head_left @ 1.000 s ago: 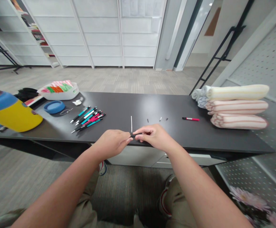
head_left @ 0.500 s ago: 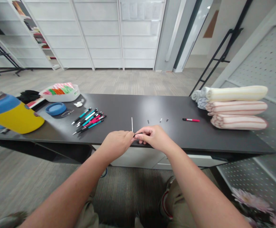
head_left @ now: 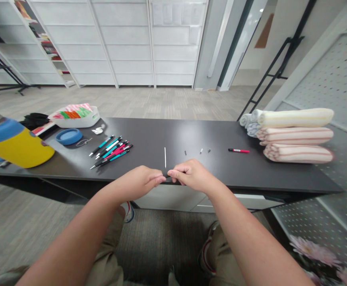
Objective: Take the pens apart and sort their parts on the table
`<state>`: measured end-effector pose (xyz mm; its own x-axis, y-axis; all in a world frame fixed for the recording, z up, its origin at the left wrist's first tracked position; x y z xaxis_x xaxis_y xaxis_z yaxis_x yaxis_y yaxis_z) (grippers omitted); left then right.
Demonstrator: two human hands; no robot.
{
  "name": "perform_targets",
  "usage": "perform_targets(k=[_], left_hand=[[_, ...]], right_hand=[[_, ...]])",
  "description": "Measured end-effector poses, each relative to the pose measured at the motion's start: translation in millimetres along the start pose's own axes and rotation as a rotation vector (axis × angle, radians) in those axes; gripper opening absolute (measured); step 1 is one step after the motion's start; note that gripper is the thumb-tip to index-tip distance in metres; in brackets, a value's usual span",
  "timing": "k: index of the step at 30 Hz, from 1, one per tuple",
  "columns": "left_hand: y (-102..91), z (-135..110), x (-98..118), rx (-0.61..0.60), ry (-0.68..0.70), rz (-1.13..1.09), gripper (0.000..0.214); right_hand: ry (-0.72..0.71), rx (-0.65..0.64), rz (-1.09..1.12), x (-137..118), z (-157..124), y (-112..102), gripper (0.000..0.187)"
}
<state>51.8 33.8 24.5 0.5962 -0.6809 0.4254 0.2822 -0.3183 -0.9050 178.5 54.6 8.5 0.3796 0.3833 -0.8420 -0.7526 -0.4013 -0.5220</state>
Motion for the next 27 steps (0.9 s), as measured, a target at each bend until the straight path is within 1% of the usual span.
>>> perform_targets(k=[3,6,7,9,10,11,13,16,18,21,24,27], left_hand=[[0.1,-4.6,-10.2,-0.090,-0.049,-0.133,0.046],[-0.1,-18.7,-32.5,-0.197,-0.103,-0.306,0.048],[-2.3,-23.7,-41.5,-0.200,-0.125,-0.378,0.049],[-10.2,-31.4,-62.9,-0.121,-0.216,-0.513,0.051],[-13.1,-33.5,-69.8,-0.079,-0.243,-0.564,0.050],[-13.1,-34.0,-72.6,-0.066,-0.252,-0.584,0.049],[-10.1,-30.8,-70.9,-0.061,-0.250,-0.567,0.047],[-4.0,-19.8,-59.3,-0.047,-0.215,-0.512,0.044],[-1.9,-12.7,-54.2,-0.009,-0.204,-0.499,0.043],[-1.5,-5.8,-53.3,0.069,-0.209,-0.507,0.042],[-1.7,-3.0,-54.7,0.118,-0.221,-0.483,0.040],[-2.7,-2.3,-55.8,0.148,-0.228,-0.446,0.038]], right_hand=[[0.002,-0.013,0.037,2.3,-2.8,-3.4,0.053],[0.072,0.069,0.180,15.5,-7.5,-17.7,0.060],[0.095,0.098,0.225,19.9,-8.8,-21.5,0.061],[0.104,0.115,0.244,23.3,-9.4,-23.6,0.061],[0.096,0.113,0.223,22.9,-8.6,-22.6,0.060],[0.087,0.117,0.198,22.1,-7.3,-21.5,0.059],[0.082,0.155,0.171,22.1,-4.4,-20.6,0.054],[0.094,0.249,0.205,27.2,-1.0,-22.9,0.046],[0.103,0.313,0.207,31.4,0.5,-25.8,0.040],[0.138,0.397,0.135,36.8,1.5,-29.9,0.032],[0.184,0.448,0.092,40.0,2.1,-30.8,0.028],[0.207,0.459,0.039,39.2,3.1,-29.3,0.024]])
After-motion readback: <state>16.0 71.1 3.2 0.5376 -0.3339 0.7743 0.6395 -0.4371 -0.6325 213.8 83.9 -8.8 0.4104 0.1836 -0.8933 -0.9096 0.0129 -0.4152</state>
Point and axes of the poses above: each hand's wrist, its own z-axis towards the middle knuckle, its own y-axis out of the palm, x = y × z, the point moved 9 cm from there along z, towards the middle knuckle, and after that the axes turned 5 degrees about z, right-handed, at the moved point
